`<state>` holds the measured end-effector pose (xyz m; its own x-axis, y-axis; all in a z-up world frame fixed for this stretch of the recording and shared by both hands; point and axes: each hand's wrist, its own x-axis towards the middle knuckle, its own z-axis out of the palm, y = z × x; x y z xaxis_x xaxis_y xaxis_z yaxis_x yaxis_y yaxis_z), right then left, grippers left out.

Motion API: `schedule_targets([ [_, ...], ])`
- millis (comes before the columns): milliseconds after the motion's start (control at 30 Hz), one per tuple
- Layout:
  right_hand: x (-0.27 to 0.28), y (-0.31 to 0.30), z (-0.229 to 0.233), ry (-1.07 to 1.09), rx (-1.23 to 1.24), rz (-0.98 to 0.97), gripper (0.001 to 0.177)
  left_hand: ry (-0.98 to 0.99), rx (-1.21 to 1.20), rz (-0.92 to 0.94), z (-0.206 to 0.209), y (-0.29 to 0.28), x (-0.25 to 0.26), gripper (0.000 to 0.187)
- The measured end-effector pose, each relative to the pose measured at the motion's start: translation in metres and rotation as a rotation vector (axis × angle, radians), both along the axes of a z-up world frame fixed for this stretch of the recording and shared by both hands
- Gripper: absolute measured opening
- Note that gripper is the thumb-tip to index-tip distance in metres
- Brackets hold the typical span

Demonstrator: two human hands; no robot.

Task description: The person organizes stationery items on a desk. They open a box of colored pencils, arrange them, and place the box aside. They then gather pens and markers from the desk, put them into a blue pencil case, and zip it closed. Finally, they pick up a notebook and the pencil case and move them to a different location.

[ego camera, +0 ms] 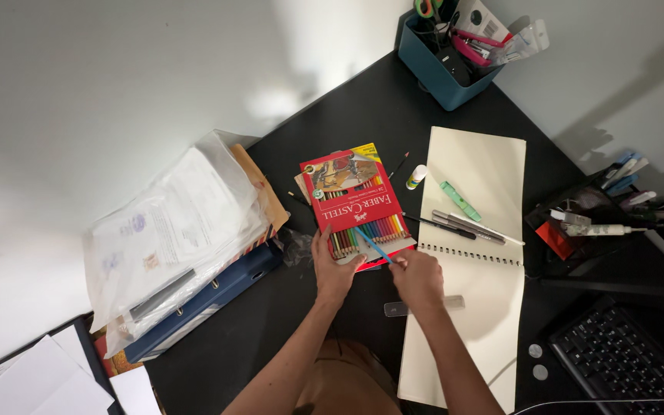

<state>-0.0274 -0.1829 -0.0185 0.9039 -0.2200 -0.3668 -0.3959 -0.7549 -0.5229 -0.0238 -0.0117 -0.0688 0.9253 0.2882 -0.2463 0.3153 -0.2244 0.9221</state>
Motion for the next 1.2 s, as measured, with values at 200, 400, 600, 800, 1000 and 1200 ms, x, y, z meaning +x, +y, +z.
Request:
schedule_targets([
  [200,-0.002,0.020,0.002,0.038,-0.019,-0.017,0.019,-0.009,-0.002,-0.026,-0.006,0.002,-0.002,0.105],
  [400,0.011,0.041,-0.010,-0.070,-0.001,0.002,0.020,0.009,-0.023,-0.058,-0.006,0.007,-0.004,0.109],
  [600,0.022,0.046,-0.038,-0.232,-0.006,0.073,0.021,-0.029,-0.003,-0.090,-0.015,0.010,-0.004,0.112],
  [800,0.032,0.060,-0.053,-0.277,0.125,-0.042,0.016,0.021,-0.055,-0.114,-0.009,0.013,-0.006,0.115],
  [1000,0.042,0.054,-0.052,-0.260,0.176,0.042,0.021,-0.027,-0.044,-0.107,-0.009,0.014,-0.005,0.116],
  [1200,0.032,0.024,-0.039,-0.030,0.140,0.133,0.029,0.016,-0.056,-0.123,-0.008,0.016,-0.006,0.117],
])
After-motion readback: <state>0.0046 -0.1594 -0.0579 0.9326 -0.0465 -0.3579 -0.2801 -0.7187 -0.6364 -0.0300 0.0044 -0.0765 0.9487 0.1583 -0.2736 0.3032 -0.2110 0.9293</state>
